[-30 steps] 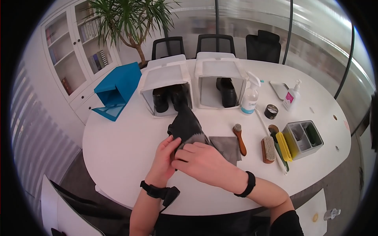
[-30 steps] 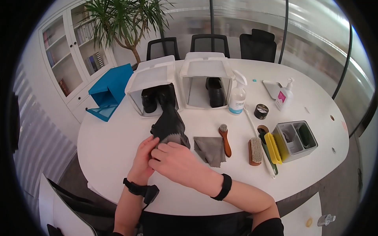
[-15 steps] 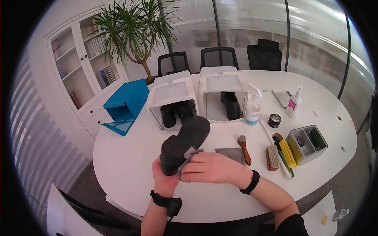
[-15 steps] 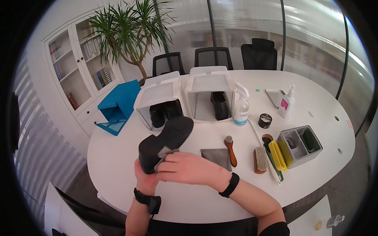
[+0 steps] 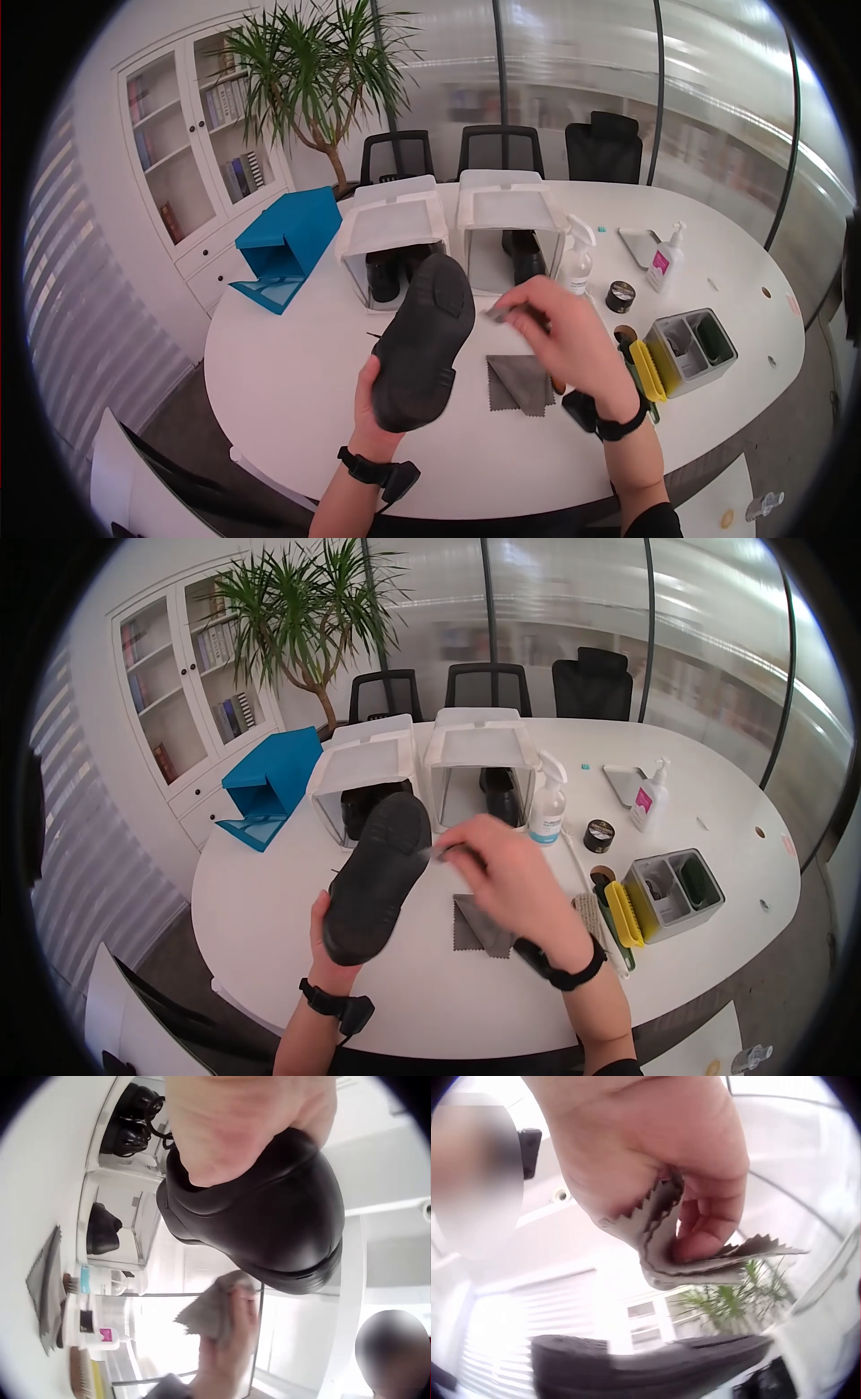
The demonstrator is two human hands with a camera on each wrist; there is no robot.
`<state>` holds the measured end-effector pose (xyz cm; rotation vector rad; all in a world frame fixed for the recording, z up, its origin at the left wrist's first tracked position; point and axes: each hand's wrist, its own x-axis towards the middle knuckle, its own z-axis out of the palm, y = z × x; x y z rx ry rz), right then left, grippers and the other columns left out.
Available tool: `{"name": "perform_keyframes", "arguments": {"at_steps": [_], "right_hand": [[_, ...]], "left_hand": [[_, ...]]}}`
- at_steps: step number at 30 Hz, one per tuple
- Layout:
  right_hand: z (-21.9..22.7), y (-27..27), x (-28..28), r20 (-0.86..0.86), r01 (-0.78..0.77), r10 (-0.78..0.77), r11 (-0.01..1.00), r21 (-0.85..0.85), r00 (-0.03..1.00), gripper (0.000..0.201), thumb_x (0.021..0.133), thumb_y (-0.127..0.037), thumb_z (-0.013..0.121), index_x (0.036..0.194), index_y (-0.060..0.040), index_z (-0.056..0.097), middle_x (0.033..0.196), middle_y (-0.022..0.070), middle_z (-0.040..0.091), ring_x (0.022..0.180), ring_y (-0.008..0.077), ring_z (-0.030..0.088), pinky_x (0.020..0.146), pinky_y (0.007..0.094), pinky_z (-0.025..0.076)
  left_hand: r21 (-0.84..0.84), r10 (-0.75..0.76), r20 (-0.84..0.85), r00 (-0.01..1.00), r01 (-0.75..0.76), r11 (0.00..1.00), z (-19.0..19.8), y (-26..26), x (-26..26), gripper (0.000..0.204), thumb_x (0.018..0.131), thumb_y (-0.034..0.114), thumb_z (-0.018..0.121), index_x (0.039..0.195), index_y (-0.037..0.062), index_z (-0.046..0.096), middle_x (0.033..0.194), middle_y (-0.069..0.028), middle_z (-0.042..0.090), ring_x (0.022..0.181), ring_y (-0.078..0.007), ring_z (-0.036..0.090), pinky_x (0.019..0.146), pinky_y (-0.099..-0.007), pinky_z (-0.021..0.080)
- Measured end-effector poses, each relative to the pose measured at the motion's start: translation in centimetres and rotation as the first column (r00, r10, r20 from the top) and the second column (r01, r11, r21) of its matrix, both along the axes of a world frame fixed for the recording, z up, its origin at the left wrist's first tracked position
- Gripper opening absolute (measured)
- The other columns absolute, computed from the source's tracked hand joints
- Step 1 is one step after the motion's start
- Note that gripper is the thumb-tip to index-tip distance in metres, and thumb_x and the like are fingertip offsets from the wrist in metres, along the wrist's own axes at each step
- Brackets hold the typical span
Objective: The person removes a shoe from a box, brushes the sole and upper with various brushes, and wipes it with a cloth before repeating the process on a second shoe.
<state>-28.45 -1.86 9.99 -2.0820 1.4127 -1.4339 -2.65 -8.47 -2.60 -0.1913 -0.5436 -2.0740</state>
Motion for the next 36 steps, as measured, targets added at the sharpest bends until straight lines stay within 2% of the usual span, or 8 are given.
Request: {"name": "perform_keyframes", "arguments": {"at_steps": [4, 9, 13, 22, 29, 31, 32, 36], "right_hand": [[-1.1, 1.8, 4.5, -0.015, -0.452, 0.454, 0.883, -0.124, 0.891, 0.023, 0.091, -0.002, 0.070, 0.112, -0.0101, 0.071, 0.103, 0.0070, 0.067, 0.101, 0.0278, 0.065, 0.083, 0.0347, 0.055], [-2.5, 2.9, 4.8, -0.289, -0.403, 0.391, 0.915, 0.020, 0.874, 0.017, 0.091, -0.003, 0.067, 0.108, -0.0068, 0.069, 0.097, 0.0082, 0.062, 0.093, 0.0281, 0.060, 0.084, 0.0373, 0.052], [-2.8, 1.1, 3.5, -0.372, -0.291, 0.211, 0.941, -0.171, 0.904, 0.026, 0.085, 0.000, 0.069, 0.110, -0.0077, 0.068, 0.101, 0.0058, 0.064, 0.093, 0.0291, 0.061, 0.084, 0.0365, 0.053], [-7.4, -7.4, -2.0, -0.158, 0.113, -0.159, 0.957, -0.268, 0.975, 0.014, 0.090, -0.002, 0.065, 0.103, -0.0030, 0.069, 0.095, 0.0153, 0.066, 0.097, 0.0378, 0.062, 0.087, 0.0435, 0.052], [-6.6, -7.9, -6.4, 0.168, 0.185, -0.215, 0.966, 0.179, 0.962, 0.019, 0.098, -0.011, 0.068, 0.114, -0.0004, 0.071, 0.097, 0.0082, 0.075, 0.092, 0.0168, 0.069, 0.085, 0.0334, 0.054], [-6.6, -8.0, -8.4, 0.253, -0.004, -0.079, 0.950, 0.311, 0.964, 0.018, 0.099, -0.009, 0.067, 0.113, -0.0001, 0.072, 0.099, 0.0047, 0.075, 0.094, 0.0136, 0.069, 0.087, 0.0311, 0.055], [-6.6, -7.6, -8.4, 0.536, -0.346, 0.130, 0.880, 0.325, 0.834, 0.022, 0.101, -0.014, 0.065, 0.114, 0.0019, 0.072, 0.107, 0.0045, 0.076, 0.095, 0.0131, 0.069, 0.088, 0.0308, 0.054], [-6.7, -6.9, -4.7, 0.888, -0.625, 0.226, 0.776, 0.084, 0.400, 0.025, 0.104, -0.012, 0.061, 0.126, -0.0030, 0.068, 0.120, 0.0025, 0.072, 0.104, 0.0105, 0.067, 0.092, 0.0263, 0.054]], "left_hand": [[-0.274, 0.351, 0.468, 0.811, -0.245, 0.930, -0.8, 0.3, 0.2, 0.051, 0.103, 0.021, 0.058, 0.147, -0.0017, 0.049, 0.140, -0.0176, 0.063, 0.126, -0.0262, 0.064, 0.106, -0.0398, 0.053], [-0.618, 0.534, 0.554, 0.638, -0.115, 0.778, -1.2, 0.7, 0.6, 0.042, 0.098, 0.009, 0.067, 0.137, -0.0013, 0.057, 0.128, -0.0096, 0.069, 0.113, -0.0157, 0.068, 0.097, -0.0316, 0.056], [-0.516, 0.400, 0.535, 0.744, -0.087, 0.852, -0.6, 1.4, 0.0, 0.043, 0.097, 0.010, 0.071, 0.136, -0.0010, 0.058, 0.124, -0.0055, 0.069, 0.111, -0.0117, 0.066, 0.095, -0.0302, 0.055], [-0.456, 0.256, 0.834, 0.489, 0.348, 0.819, 0.3, 1.8, 0.7, 0.028, 0.098, 0.008, 0.070, 0.124, -0.0012, 0.063, 0.103, 0.0022, 0.071, 0.088, -0.0051, 0.063, 0.079, -0.0224, 0.051], [-0.421, 0.176, 0.771, 0.613, 0.281, 0.863, -1.4, 1.2, 2.0, 0.046, 0.090, 0.020, 0.081, 0.125, -0.0039, 0.064, 0.107, -0.0026, 0.074, 0.094, -0.0096, 0.068, 0.082, -0.0250, 0.054], [-0.398, 0.119, 0.590, 0.799, 0.159, 0.904, -1.1, 1.8, 1.8, 0.056, 0.086, 0.024, 0.084, 0.129, -0.0060, 0.063, 0.119, -0.0092, 0.074, 0.107, -0.0172, 0.071, 0.091, -0.0302, 0.057], [-0.404, 0.119, 0.597, 0.793, 0.170, 0.899, -1.1, 1.7, 1.5, 0.056, 0.086, 0.024, 0.084, 0.129, -0.0060, 0.063, 0.119, -0.0092, 0.074, 0.107, -0.0172, 0.071, 0.091, -0.0302, 0.057], [-0.459, 0.327, 0.475, 0.817, -0.086, 0.884, -0.7, 1.0, -0.2, 0.062, 0.086, 0.024, 0.084, 0.134, -0.0067, 0.060, 0.127, -0.0131, 0.071, 0.115, -0.0217, 0.070, 0.098, -0.0341, 0.056]]}}
